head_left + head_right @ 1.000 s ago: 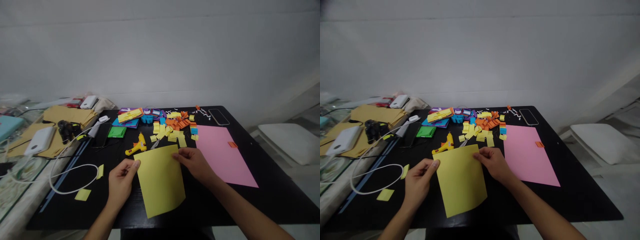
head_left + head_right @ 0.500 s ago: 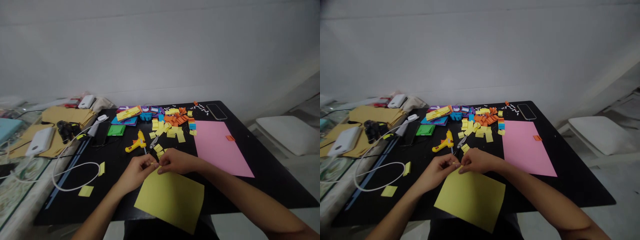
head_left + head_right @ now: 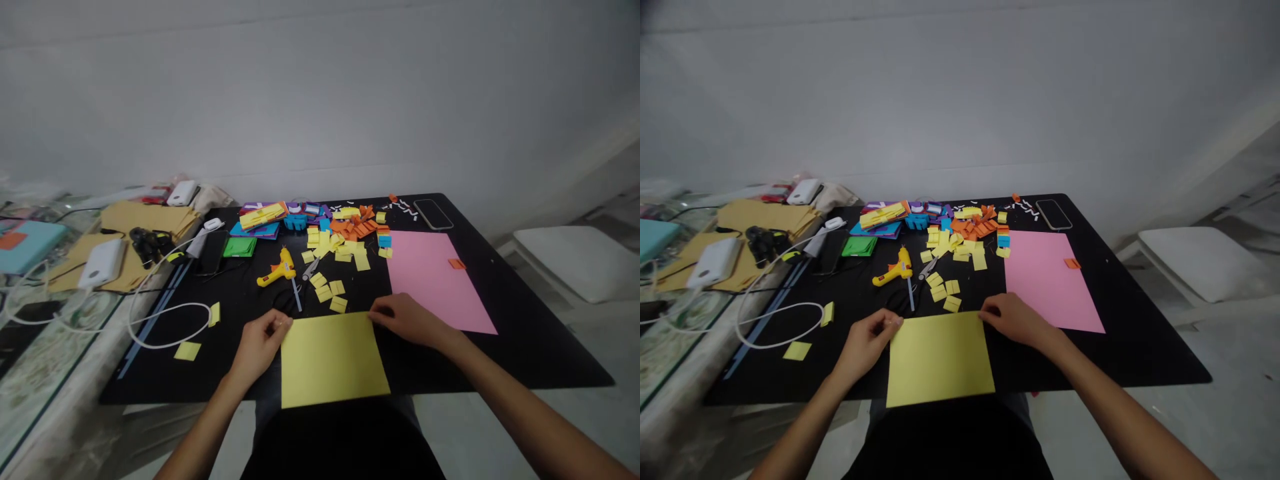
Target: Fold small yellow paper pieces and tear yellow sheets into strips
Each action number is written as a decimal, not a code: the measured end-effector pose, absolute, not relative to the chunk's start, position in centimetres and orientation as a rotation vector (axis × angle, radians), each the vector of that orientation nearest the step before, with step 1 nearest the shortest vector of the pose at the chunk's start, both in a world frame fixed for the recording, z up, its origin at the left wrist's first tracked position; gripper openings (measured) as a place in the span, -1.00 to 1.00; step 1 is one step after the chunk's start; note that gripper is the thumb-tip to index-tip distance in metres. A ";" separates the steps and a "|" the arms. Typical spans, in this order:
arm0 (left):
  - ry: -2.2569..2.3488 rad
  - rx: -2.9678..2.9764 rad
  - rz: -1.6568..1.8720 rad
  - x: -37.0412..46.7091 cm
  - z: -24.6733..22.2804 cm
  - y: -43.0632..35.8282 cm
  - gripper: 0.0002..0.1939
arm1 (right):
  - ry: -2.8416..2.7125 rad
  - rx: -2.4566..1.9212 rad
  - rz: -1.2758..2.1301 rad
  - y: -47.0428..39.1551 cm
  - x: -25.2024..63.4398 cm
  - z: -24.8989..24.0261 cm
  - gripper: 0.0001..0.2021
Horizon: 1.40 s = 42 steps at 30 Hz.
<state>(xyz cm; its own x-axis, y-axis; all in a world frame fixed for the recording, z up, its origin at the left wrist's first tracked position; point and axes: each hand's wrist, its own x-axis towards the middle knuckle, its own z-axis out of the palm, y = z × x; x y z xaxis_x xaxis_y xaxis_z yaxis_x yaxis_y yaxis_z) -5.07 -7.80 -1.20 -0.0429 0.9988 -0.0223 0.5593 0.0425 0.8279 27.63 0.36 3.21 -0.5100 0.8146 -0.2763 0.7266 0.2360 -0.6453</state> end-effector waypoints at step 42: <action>1.371 1.750 0.956 -1.6 5.4 -9.0 -0.81 | -1.999 -1.337 1.111 -4.1 29.1 7.3 -0.76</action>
<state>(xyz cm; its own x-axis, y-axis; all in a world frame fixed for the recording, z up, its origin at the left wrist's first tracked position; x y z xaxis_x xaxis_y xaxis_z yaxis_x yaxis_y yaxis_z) -1.56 -8.96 5.39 0.1650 0.9782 0.1259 0.4558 -0.1888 0.8698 29.14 -4.10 7.35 -0.4020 0.9147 -0.0417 0.5184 0.1898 -0.8338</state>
